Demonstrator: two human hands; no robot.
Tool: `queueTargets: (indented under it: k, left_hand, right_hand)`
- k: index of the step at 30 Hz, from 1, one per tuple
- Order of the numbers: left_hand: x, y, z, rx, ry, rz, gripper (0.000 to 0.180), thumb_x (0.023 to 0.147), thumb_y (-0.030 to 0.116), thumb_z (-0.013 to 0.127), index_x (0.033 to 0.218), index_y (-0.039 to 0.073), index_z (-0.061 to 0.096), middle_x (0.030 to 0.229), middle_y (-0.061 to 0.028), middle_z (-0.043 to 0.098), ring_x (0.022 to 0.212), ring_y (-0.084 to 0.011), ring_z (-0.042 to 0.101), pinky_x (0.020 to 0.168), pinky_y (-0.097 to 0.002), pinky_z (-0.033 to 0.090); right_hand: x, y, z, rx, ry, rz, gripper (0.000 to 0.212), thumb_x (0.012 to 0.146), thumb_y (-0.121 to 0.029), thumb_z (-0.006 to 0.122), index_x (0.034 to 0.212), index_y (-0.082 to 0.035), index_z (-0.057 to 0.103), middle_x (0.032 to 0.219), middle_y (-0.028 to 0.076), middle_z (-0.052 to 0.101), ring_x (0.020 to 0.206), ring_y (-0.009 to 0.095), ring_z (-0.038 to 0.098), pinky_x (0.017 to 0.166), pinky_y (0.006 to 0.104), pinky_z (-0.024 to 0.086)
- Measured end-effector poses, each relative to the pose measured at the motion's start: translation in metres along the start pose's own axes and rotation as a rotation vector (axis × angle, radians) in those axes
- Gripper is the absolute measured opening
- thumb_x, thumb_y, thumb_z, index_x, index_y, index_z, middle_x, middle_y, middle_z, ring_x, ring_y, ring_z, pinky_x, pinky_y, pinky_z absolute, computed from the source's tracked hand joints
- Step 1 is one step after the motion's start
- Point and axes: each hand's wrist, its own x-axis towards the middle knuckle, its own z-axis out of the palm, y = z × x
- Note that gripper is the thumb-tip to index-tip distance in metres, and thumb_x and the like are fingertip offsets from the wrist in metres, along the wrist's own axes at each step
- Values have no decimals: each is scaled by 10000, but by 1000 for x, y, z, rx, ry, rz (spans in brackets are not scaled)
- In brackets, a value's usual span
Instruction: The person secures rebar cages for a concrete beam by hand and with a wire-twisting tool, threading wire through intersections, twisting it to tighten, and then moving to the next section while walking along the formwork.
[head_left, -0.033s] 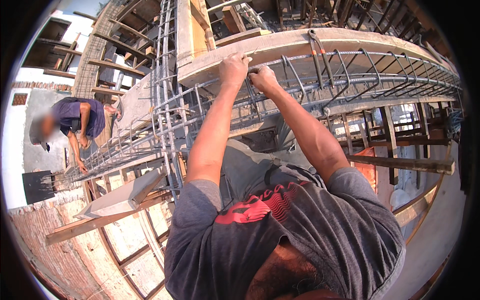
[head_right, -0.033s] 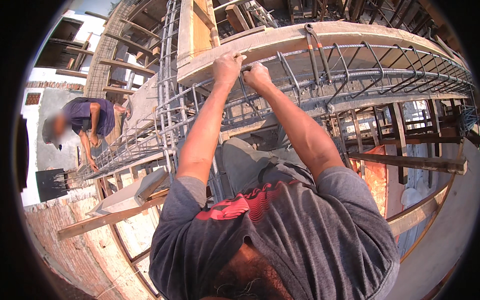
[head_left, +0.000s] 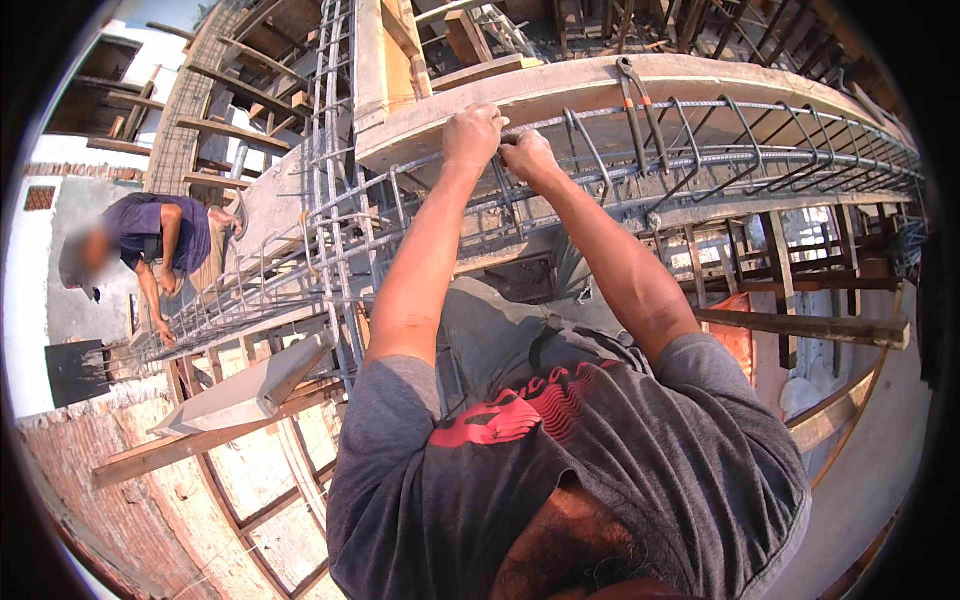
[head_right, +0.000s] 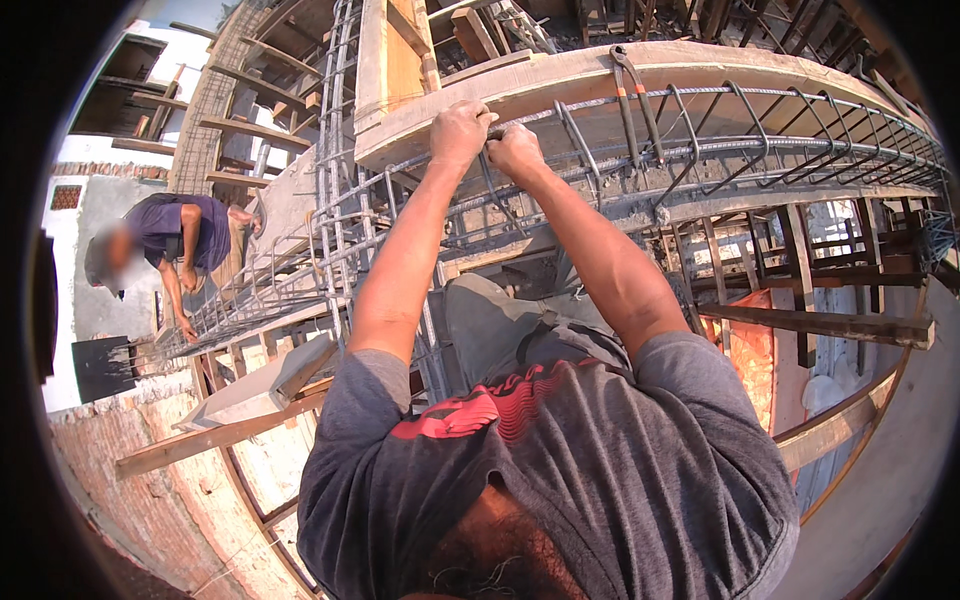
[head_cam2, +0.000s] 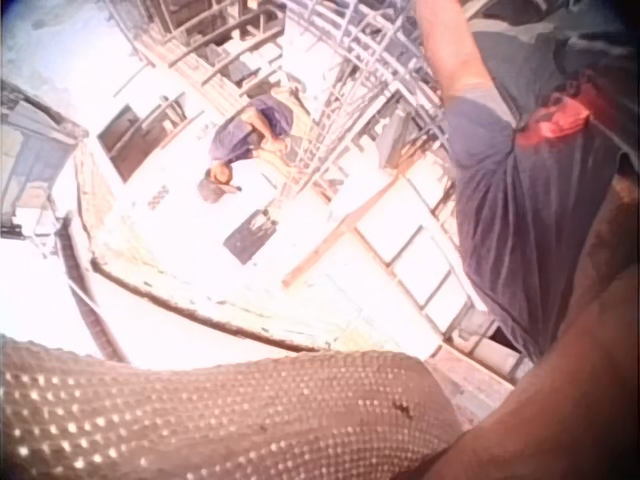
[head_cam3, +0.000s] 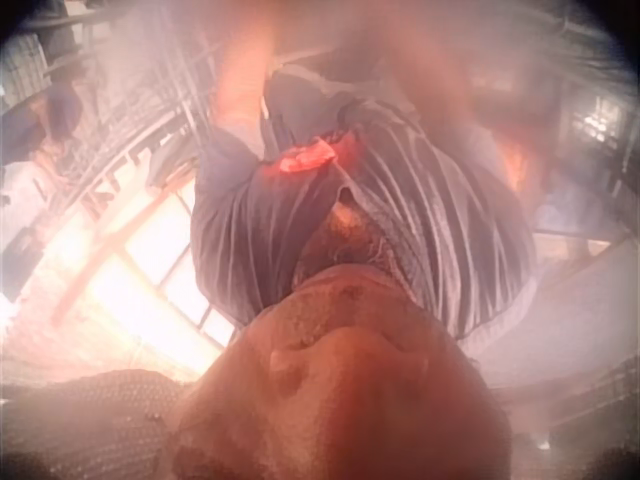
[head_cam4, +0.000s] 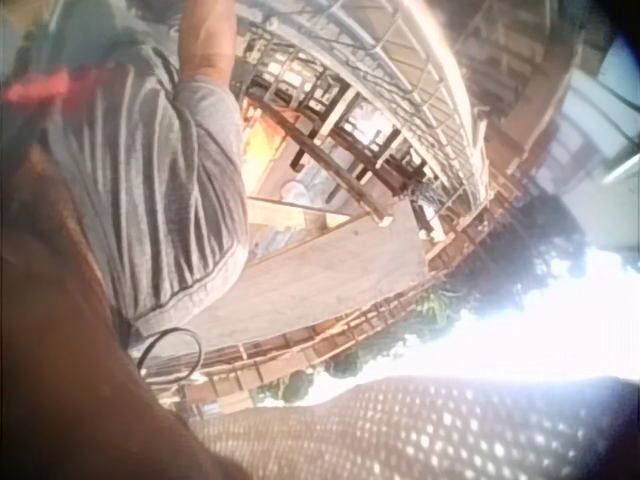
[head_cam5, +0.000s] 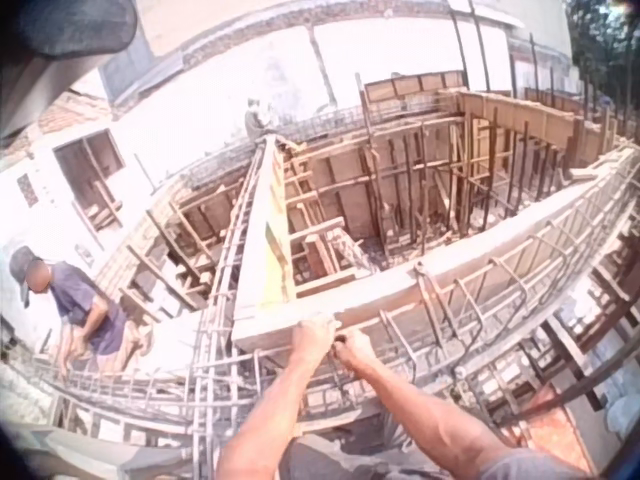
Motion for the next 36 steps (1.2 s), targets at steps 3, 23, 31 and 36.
queueTargets:
  k: [3, 23, 31, 36]
  left_hand:
    - [10, 2, -3, 37, -251, 37, 171, 876, 249, 670, 935, 112, 753, 975, -123, 728, 936, -318, 693, 840, -408, 542]
    - [-35, -13, -26, -103, -138, 208, 519, 770, 20, 520, 1283, 15, 600, 1307, -198, 594, 1105, -382, 627, 968, -441, 518]
    - [-7, -17, -23, -78, -530, 141, 476, 720, -32, 546, 1181, 22, 652, 1272, -180, 619, 1179, -356, 587, 1035, -411, 466]
    - [-15, -25, -21, -334, -330, 200, 478, 716, -21, 583, 1183, 66, 632, 1226, -170, 636, 1152, -363, 597, 1008, -422, 483]
  right_hand:
    - [-14, -6, -11, 14, 8, -63, 256, 848, -236, 651, 957, -26, 752, 796, 130, 717, 759, 220, 679, 740, 364, 516]
    - [-6, 5, -11, 270, -26, 17, 247, 797, -220, 614, 728, -3, 707, 665, 144, 666, 655, 239, 662, 660, 380, 514]
    - [-5, 8, -7, 218, -27, -12, 231, 801, -209, 620, 765, -2, 717, 658, 108, 644, 620, 198, 608, 607, 360, 467]
    - [-10, 4, -8, 167, 58, -81, 209, 817, -192, 630, 821, -12, 738, 608, 43, 605, 522, 118, 520, 485, 317, 407]
